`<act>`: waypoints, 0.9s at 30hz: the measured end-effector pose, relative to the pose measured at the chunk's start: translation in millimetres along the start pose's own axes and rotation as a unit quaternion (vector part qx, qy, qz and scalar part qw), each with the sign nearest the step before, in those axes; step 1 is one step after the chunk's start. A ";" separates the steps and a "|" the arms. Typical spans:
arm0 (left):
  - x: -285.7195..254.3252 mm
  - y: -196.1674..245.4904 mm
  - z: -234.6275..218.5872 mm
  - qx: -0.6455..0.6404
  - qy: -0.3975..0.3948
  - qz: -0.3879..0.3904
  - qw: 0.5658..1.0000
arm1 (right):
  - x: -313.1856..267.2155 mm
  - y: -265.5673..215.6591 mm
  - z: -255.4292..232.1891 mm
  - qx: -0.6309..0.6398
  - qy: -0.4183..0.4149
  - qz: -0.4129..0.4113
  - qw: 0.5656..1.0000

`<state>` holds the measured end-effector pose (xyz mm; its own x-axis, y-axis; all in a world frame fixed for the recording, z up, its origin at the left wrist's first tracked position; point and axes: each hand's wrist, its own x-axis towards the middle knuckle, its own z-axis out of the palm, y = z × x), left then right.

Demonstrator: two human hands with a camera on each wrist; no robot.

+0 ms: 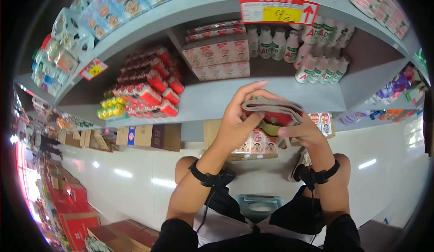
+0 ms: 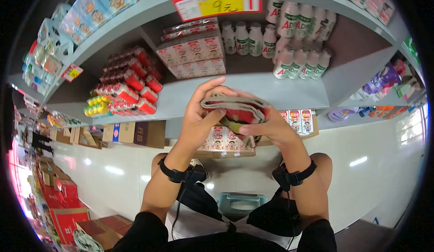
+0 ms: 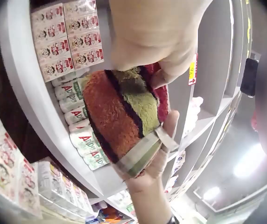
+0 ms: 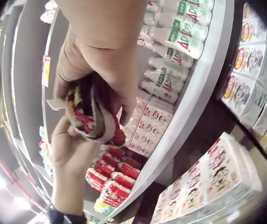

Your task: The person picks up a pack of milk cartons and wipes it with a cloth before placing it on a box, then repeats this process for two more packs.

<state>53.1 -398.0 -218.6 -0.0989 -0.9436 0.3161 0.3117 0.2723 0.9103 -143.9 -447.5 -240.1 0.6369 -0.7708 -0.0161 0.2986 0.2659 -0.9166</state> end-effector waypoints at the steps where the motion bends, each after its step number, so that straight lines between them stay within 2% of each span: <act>1: 2.3 -5.2 -2.4 0.002 -0.011 -0.002 1.000 | 0.1 -1.5 5.4 -0.001 0.005 0.035 0.999; 2: 4.2 -9.2 -5.4 0.057 0.019 0.006 0.998 | -0.7 -2.8 15.0 0.008 0.043 0.049 0.998; 3: 7.0 -13.1 -10.3 0.112 0.049 0.016 0.992 | 4.2 -0.6 18.0 0.012 0.047 0.042 0.998; 4: 13.8 -18.2 -20.0 0.211 0.054 0.062 0.974 | 10.0 5.1 17.8 0.032 0.064 0.044 0.996; 6: 24.6 -21.1 -43.6 0.193 0.107 0.041 0.974 | 17.0 18.1 9.4 0.046 0.075 0.023 0.996; 8: 31.9 -32.1 -80.4 0.185 0.260 -0.018 0.947 | 18.7 16.3 7.7 0.109 0.091 0.004 0.990; 9: 35.1 -29.9 -92.3 0.161 0.288 0.001 0.944 | 21.8 12.8 6.7 0.161 0.096 -0.014 0.982; 10: 37.7 -27.9 -104.2 0.135 0.319 0.022 0.938 | 25.0 10.1 5.0 0.175 0.125 -0.055 0.975; 11: 39.9 -27.9 -116.2 0.133 0.320 0.025 0.938 | 24.1 3.9 3.8 0.173 0.123 -0.056 0.976; 13: 43.5 -31.4 -137.3 0.086 0.395 0.038 0.914 | 21.2 -10.4 1.8 0.200 0.192 -0.095 0.956; 17: 48.6 -40.9 -155.2 0.083 0.382 0.042 0.919 | 17.4 -15.8 -11.0 0.196 0.246 -0.130 0.940; 18: 49.0 -43.4 -158.6 0.104 0.354 0.049 0.928 | 16.6 -17.1 -15.1 0.190 0.254 -0.127 0.940; 19: 49.3 -46.9 -161.2 0.126 0.324 0.054 0.936 | 15.6 -19.6 -18.1 0.188 0.255 -0.129 0.940; 21: 46.0 -46.1 -161.5 0.160 0.333 0.040 0.928 | 13.1 -21.5 -21.2 0.190 0.231 -0.187 0.936; 23: 44.9 -38.9 -156.3 0.200 0.342 0.026 0.918 | 9.7 -24.6 -25.3 0.207 0.229 -0.184 0.933; 25: 45.6 -37.5 -156.1 0.203 0.292 0.074 0.932 | 9.8 -26.5 -28.8 0.223 0.224 -0.181 0.931; 27: 47.6 -38.3 -160.0 0.236 0.286 0.058 0.927 | 9.8 -26.2 -29.9 0.217 0.236 -0.185 0.929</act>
<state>187.7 -483.5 -281.2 0.4696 -0.8114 0.3480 -0.1727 0.3021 0.9375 -166.7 -479.3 -228.2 0.0814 -0.9967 0.0003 0.7582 0.0618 -0.6491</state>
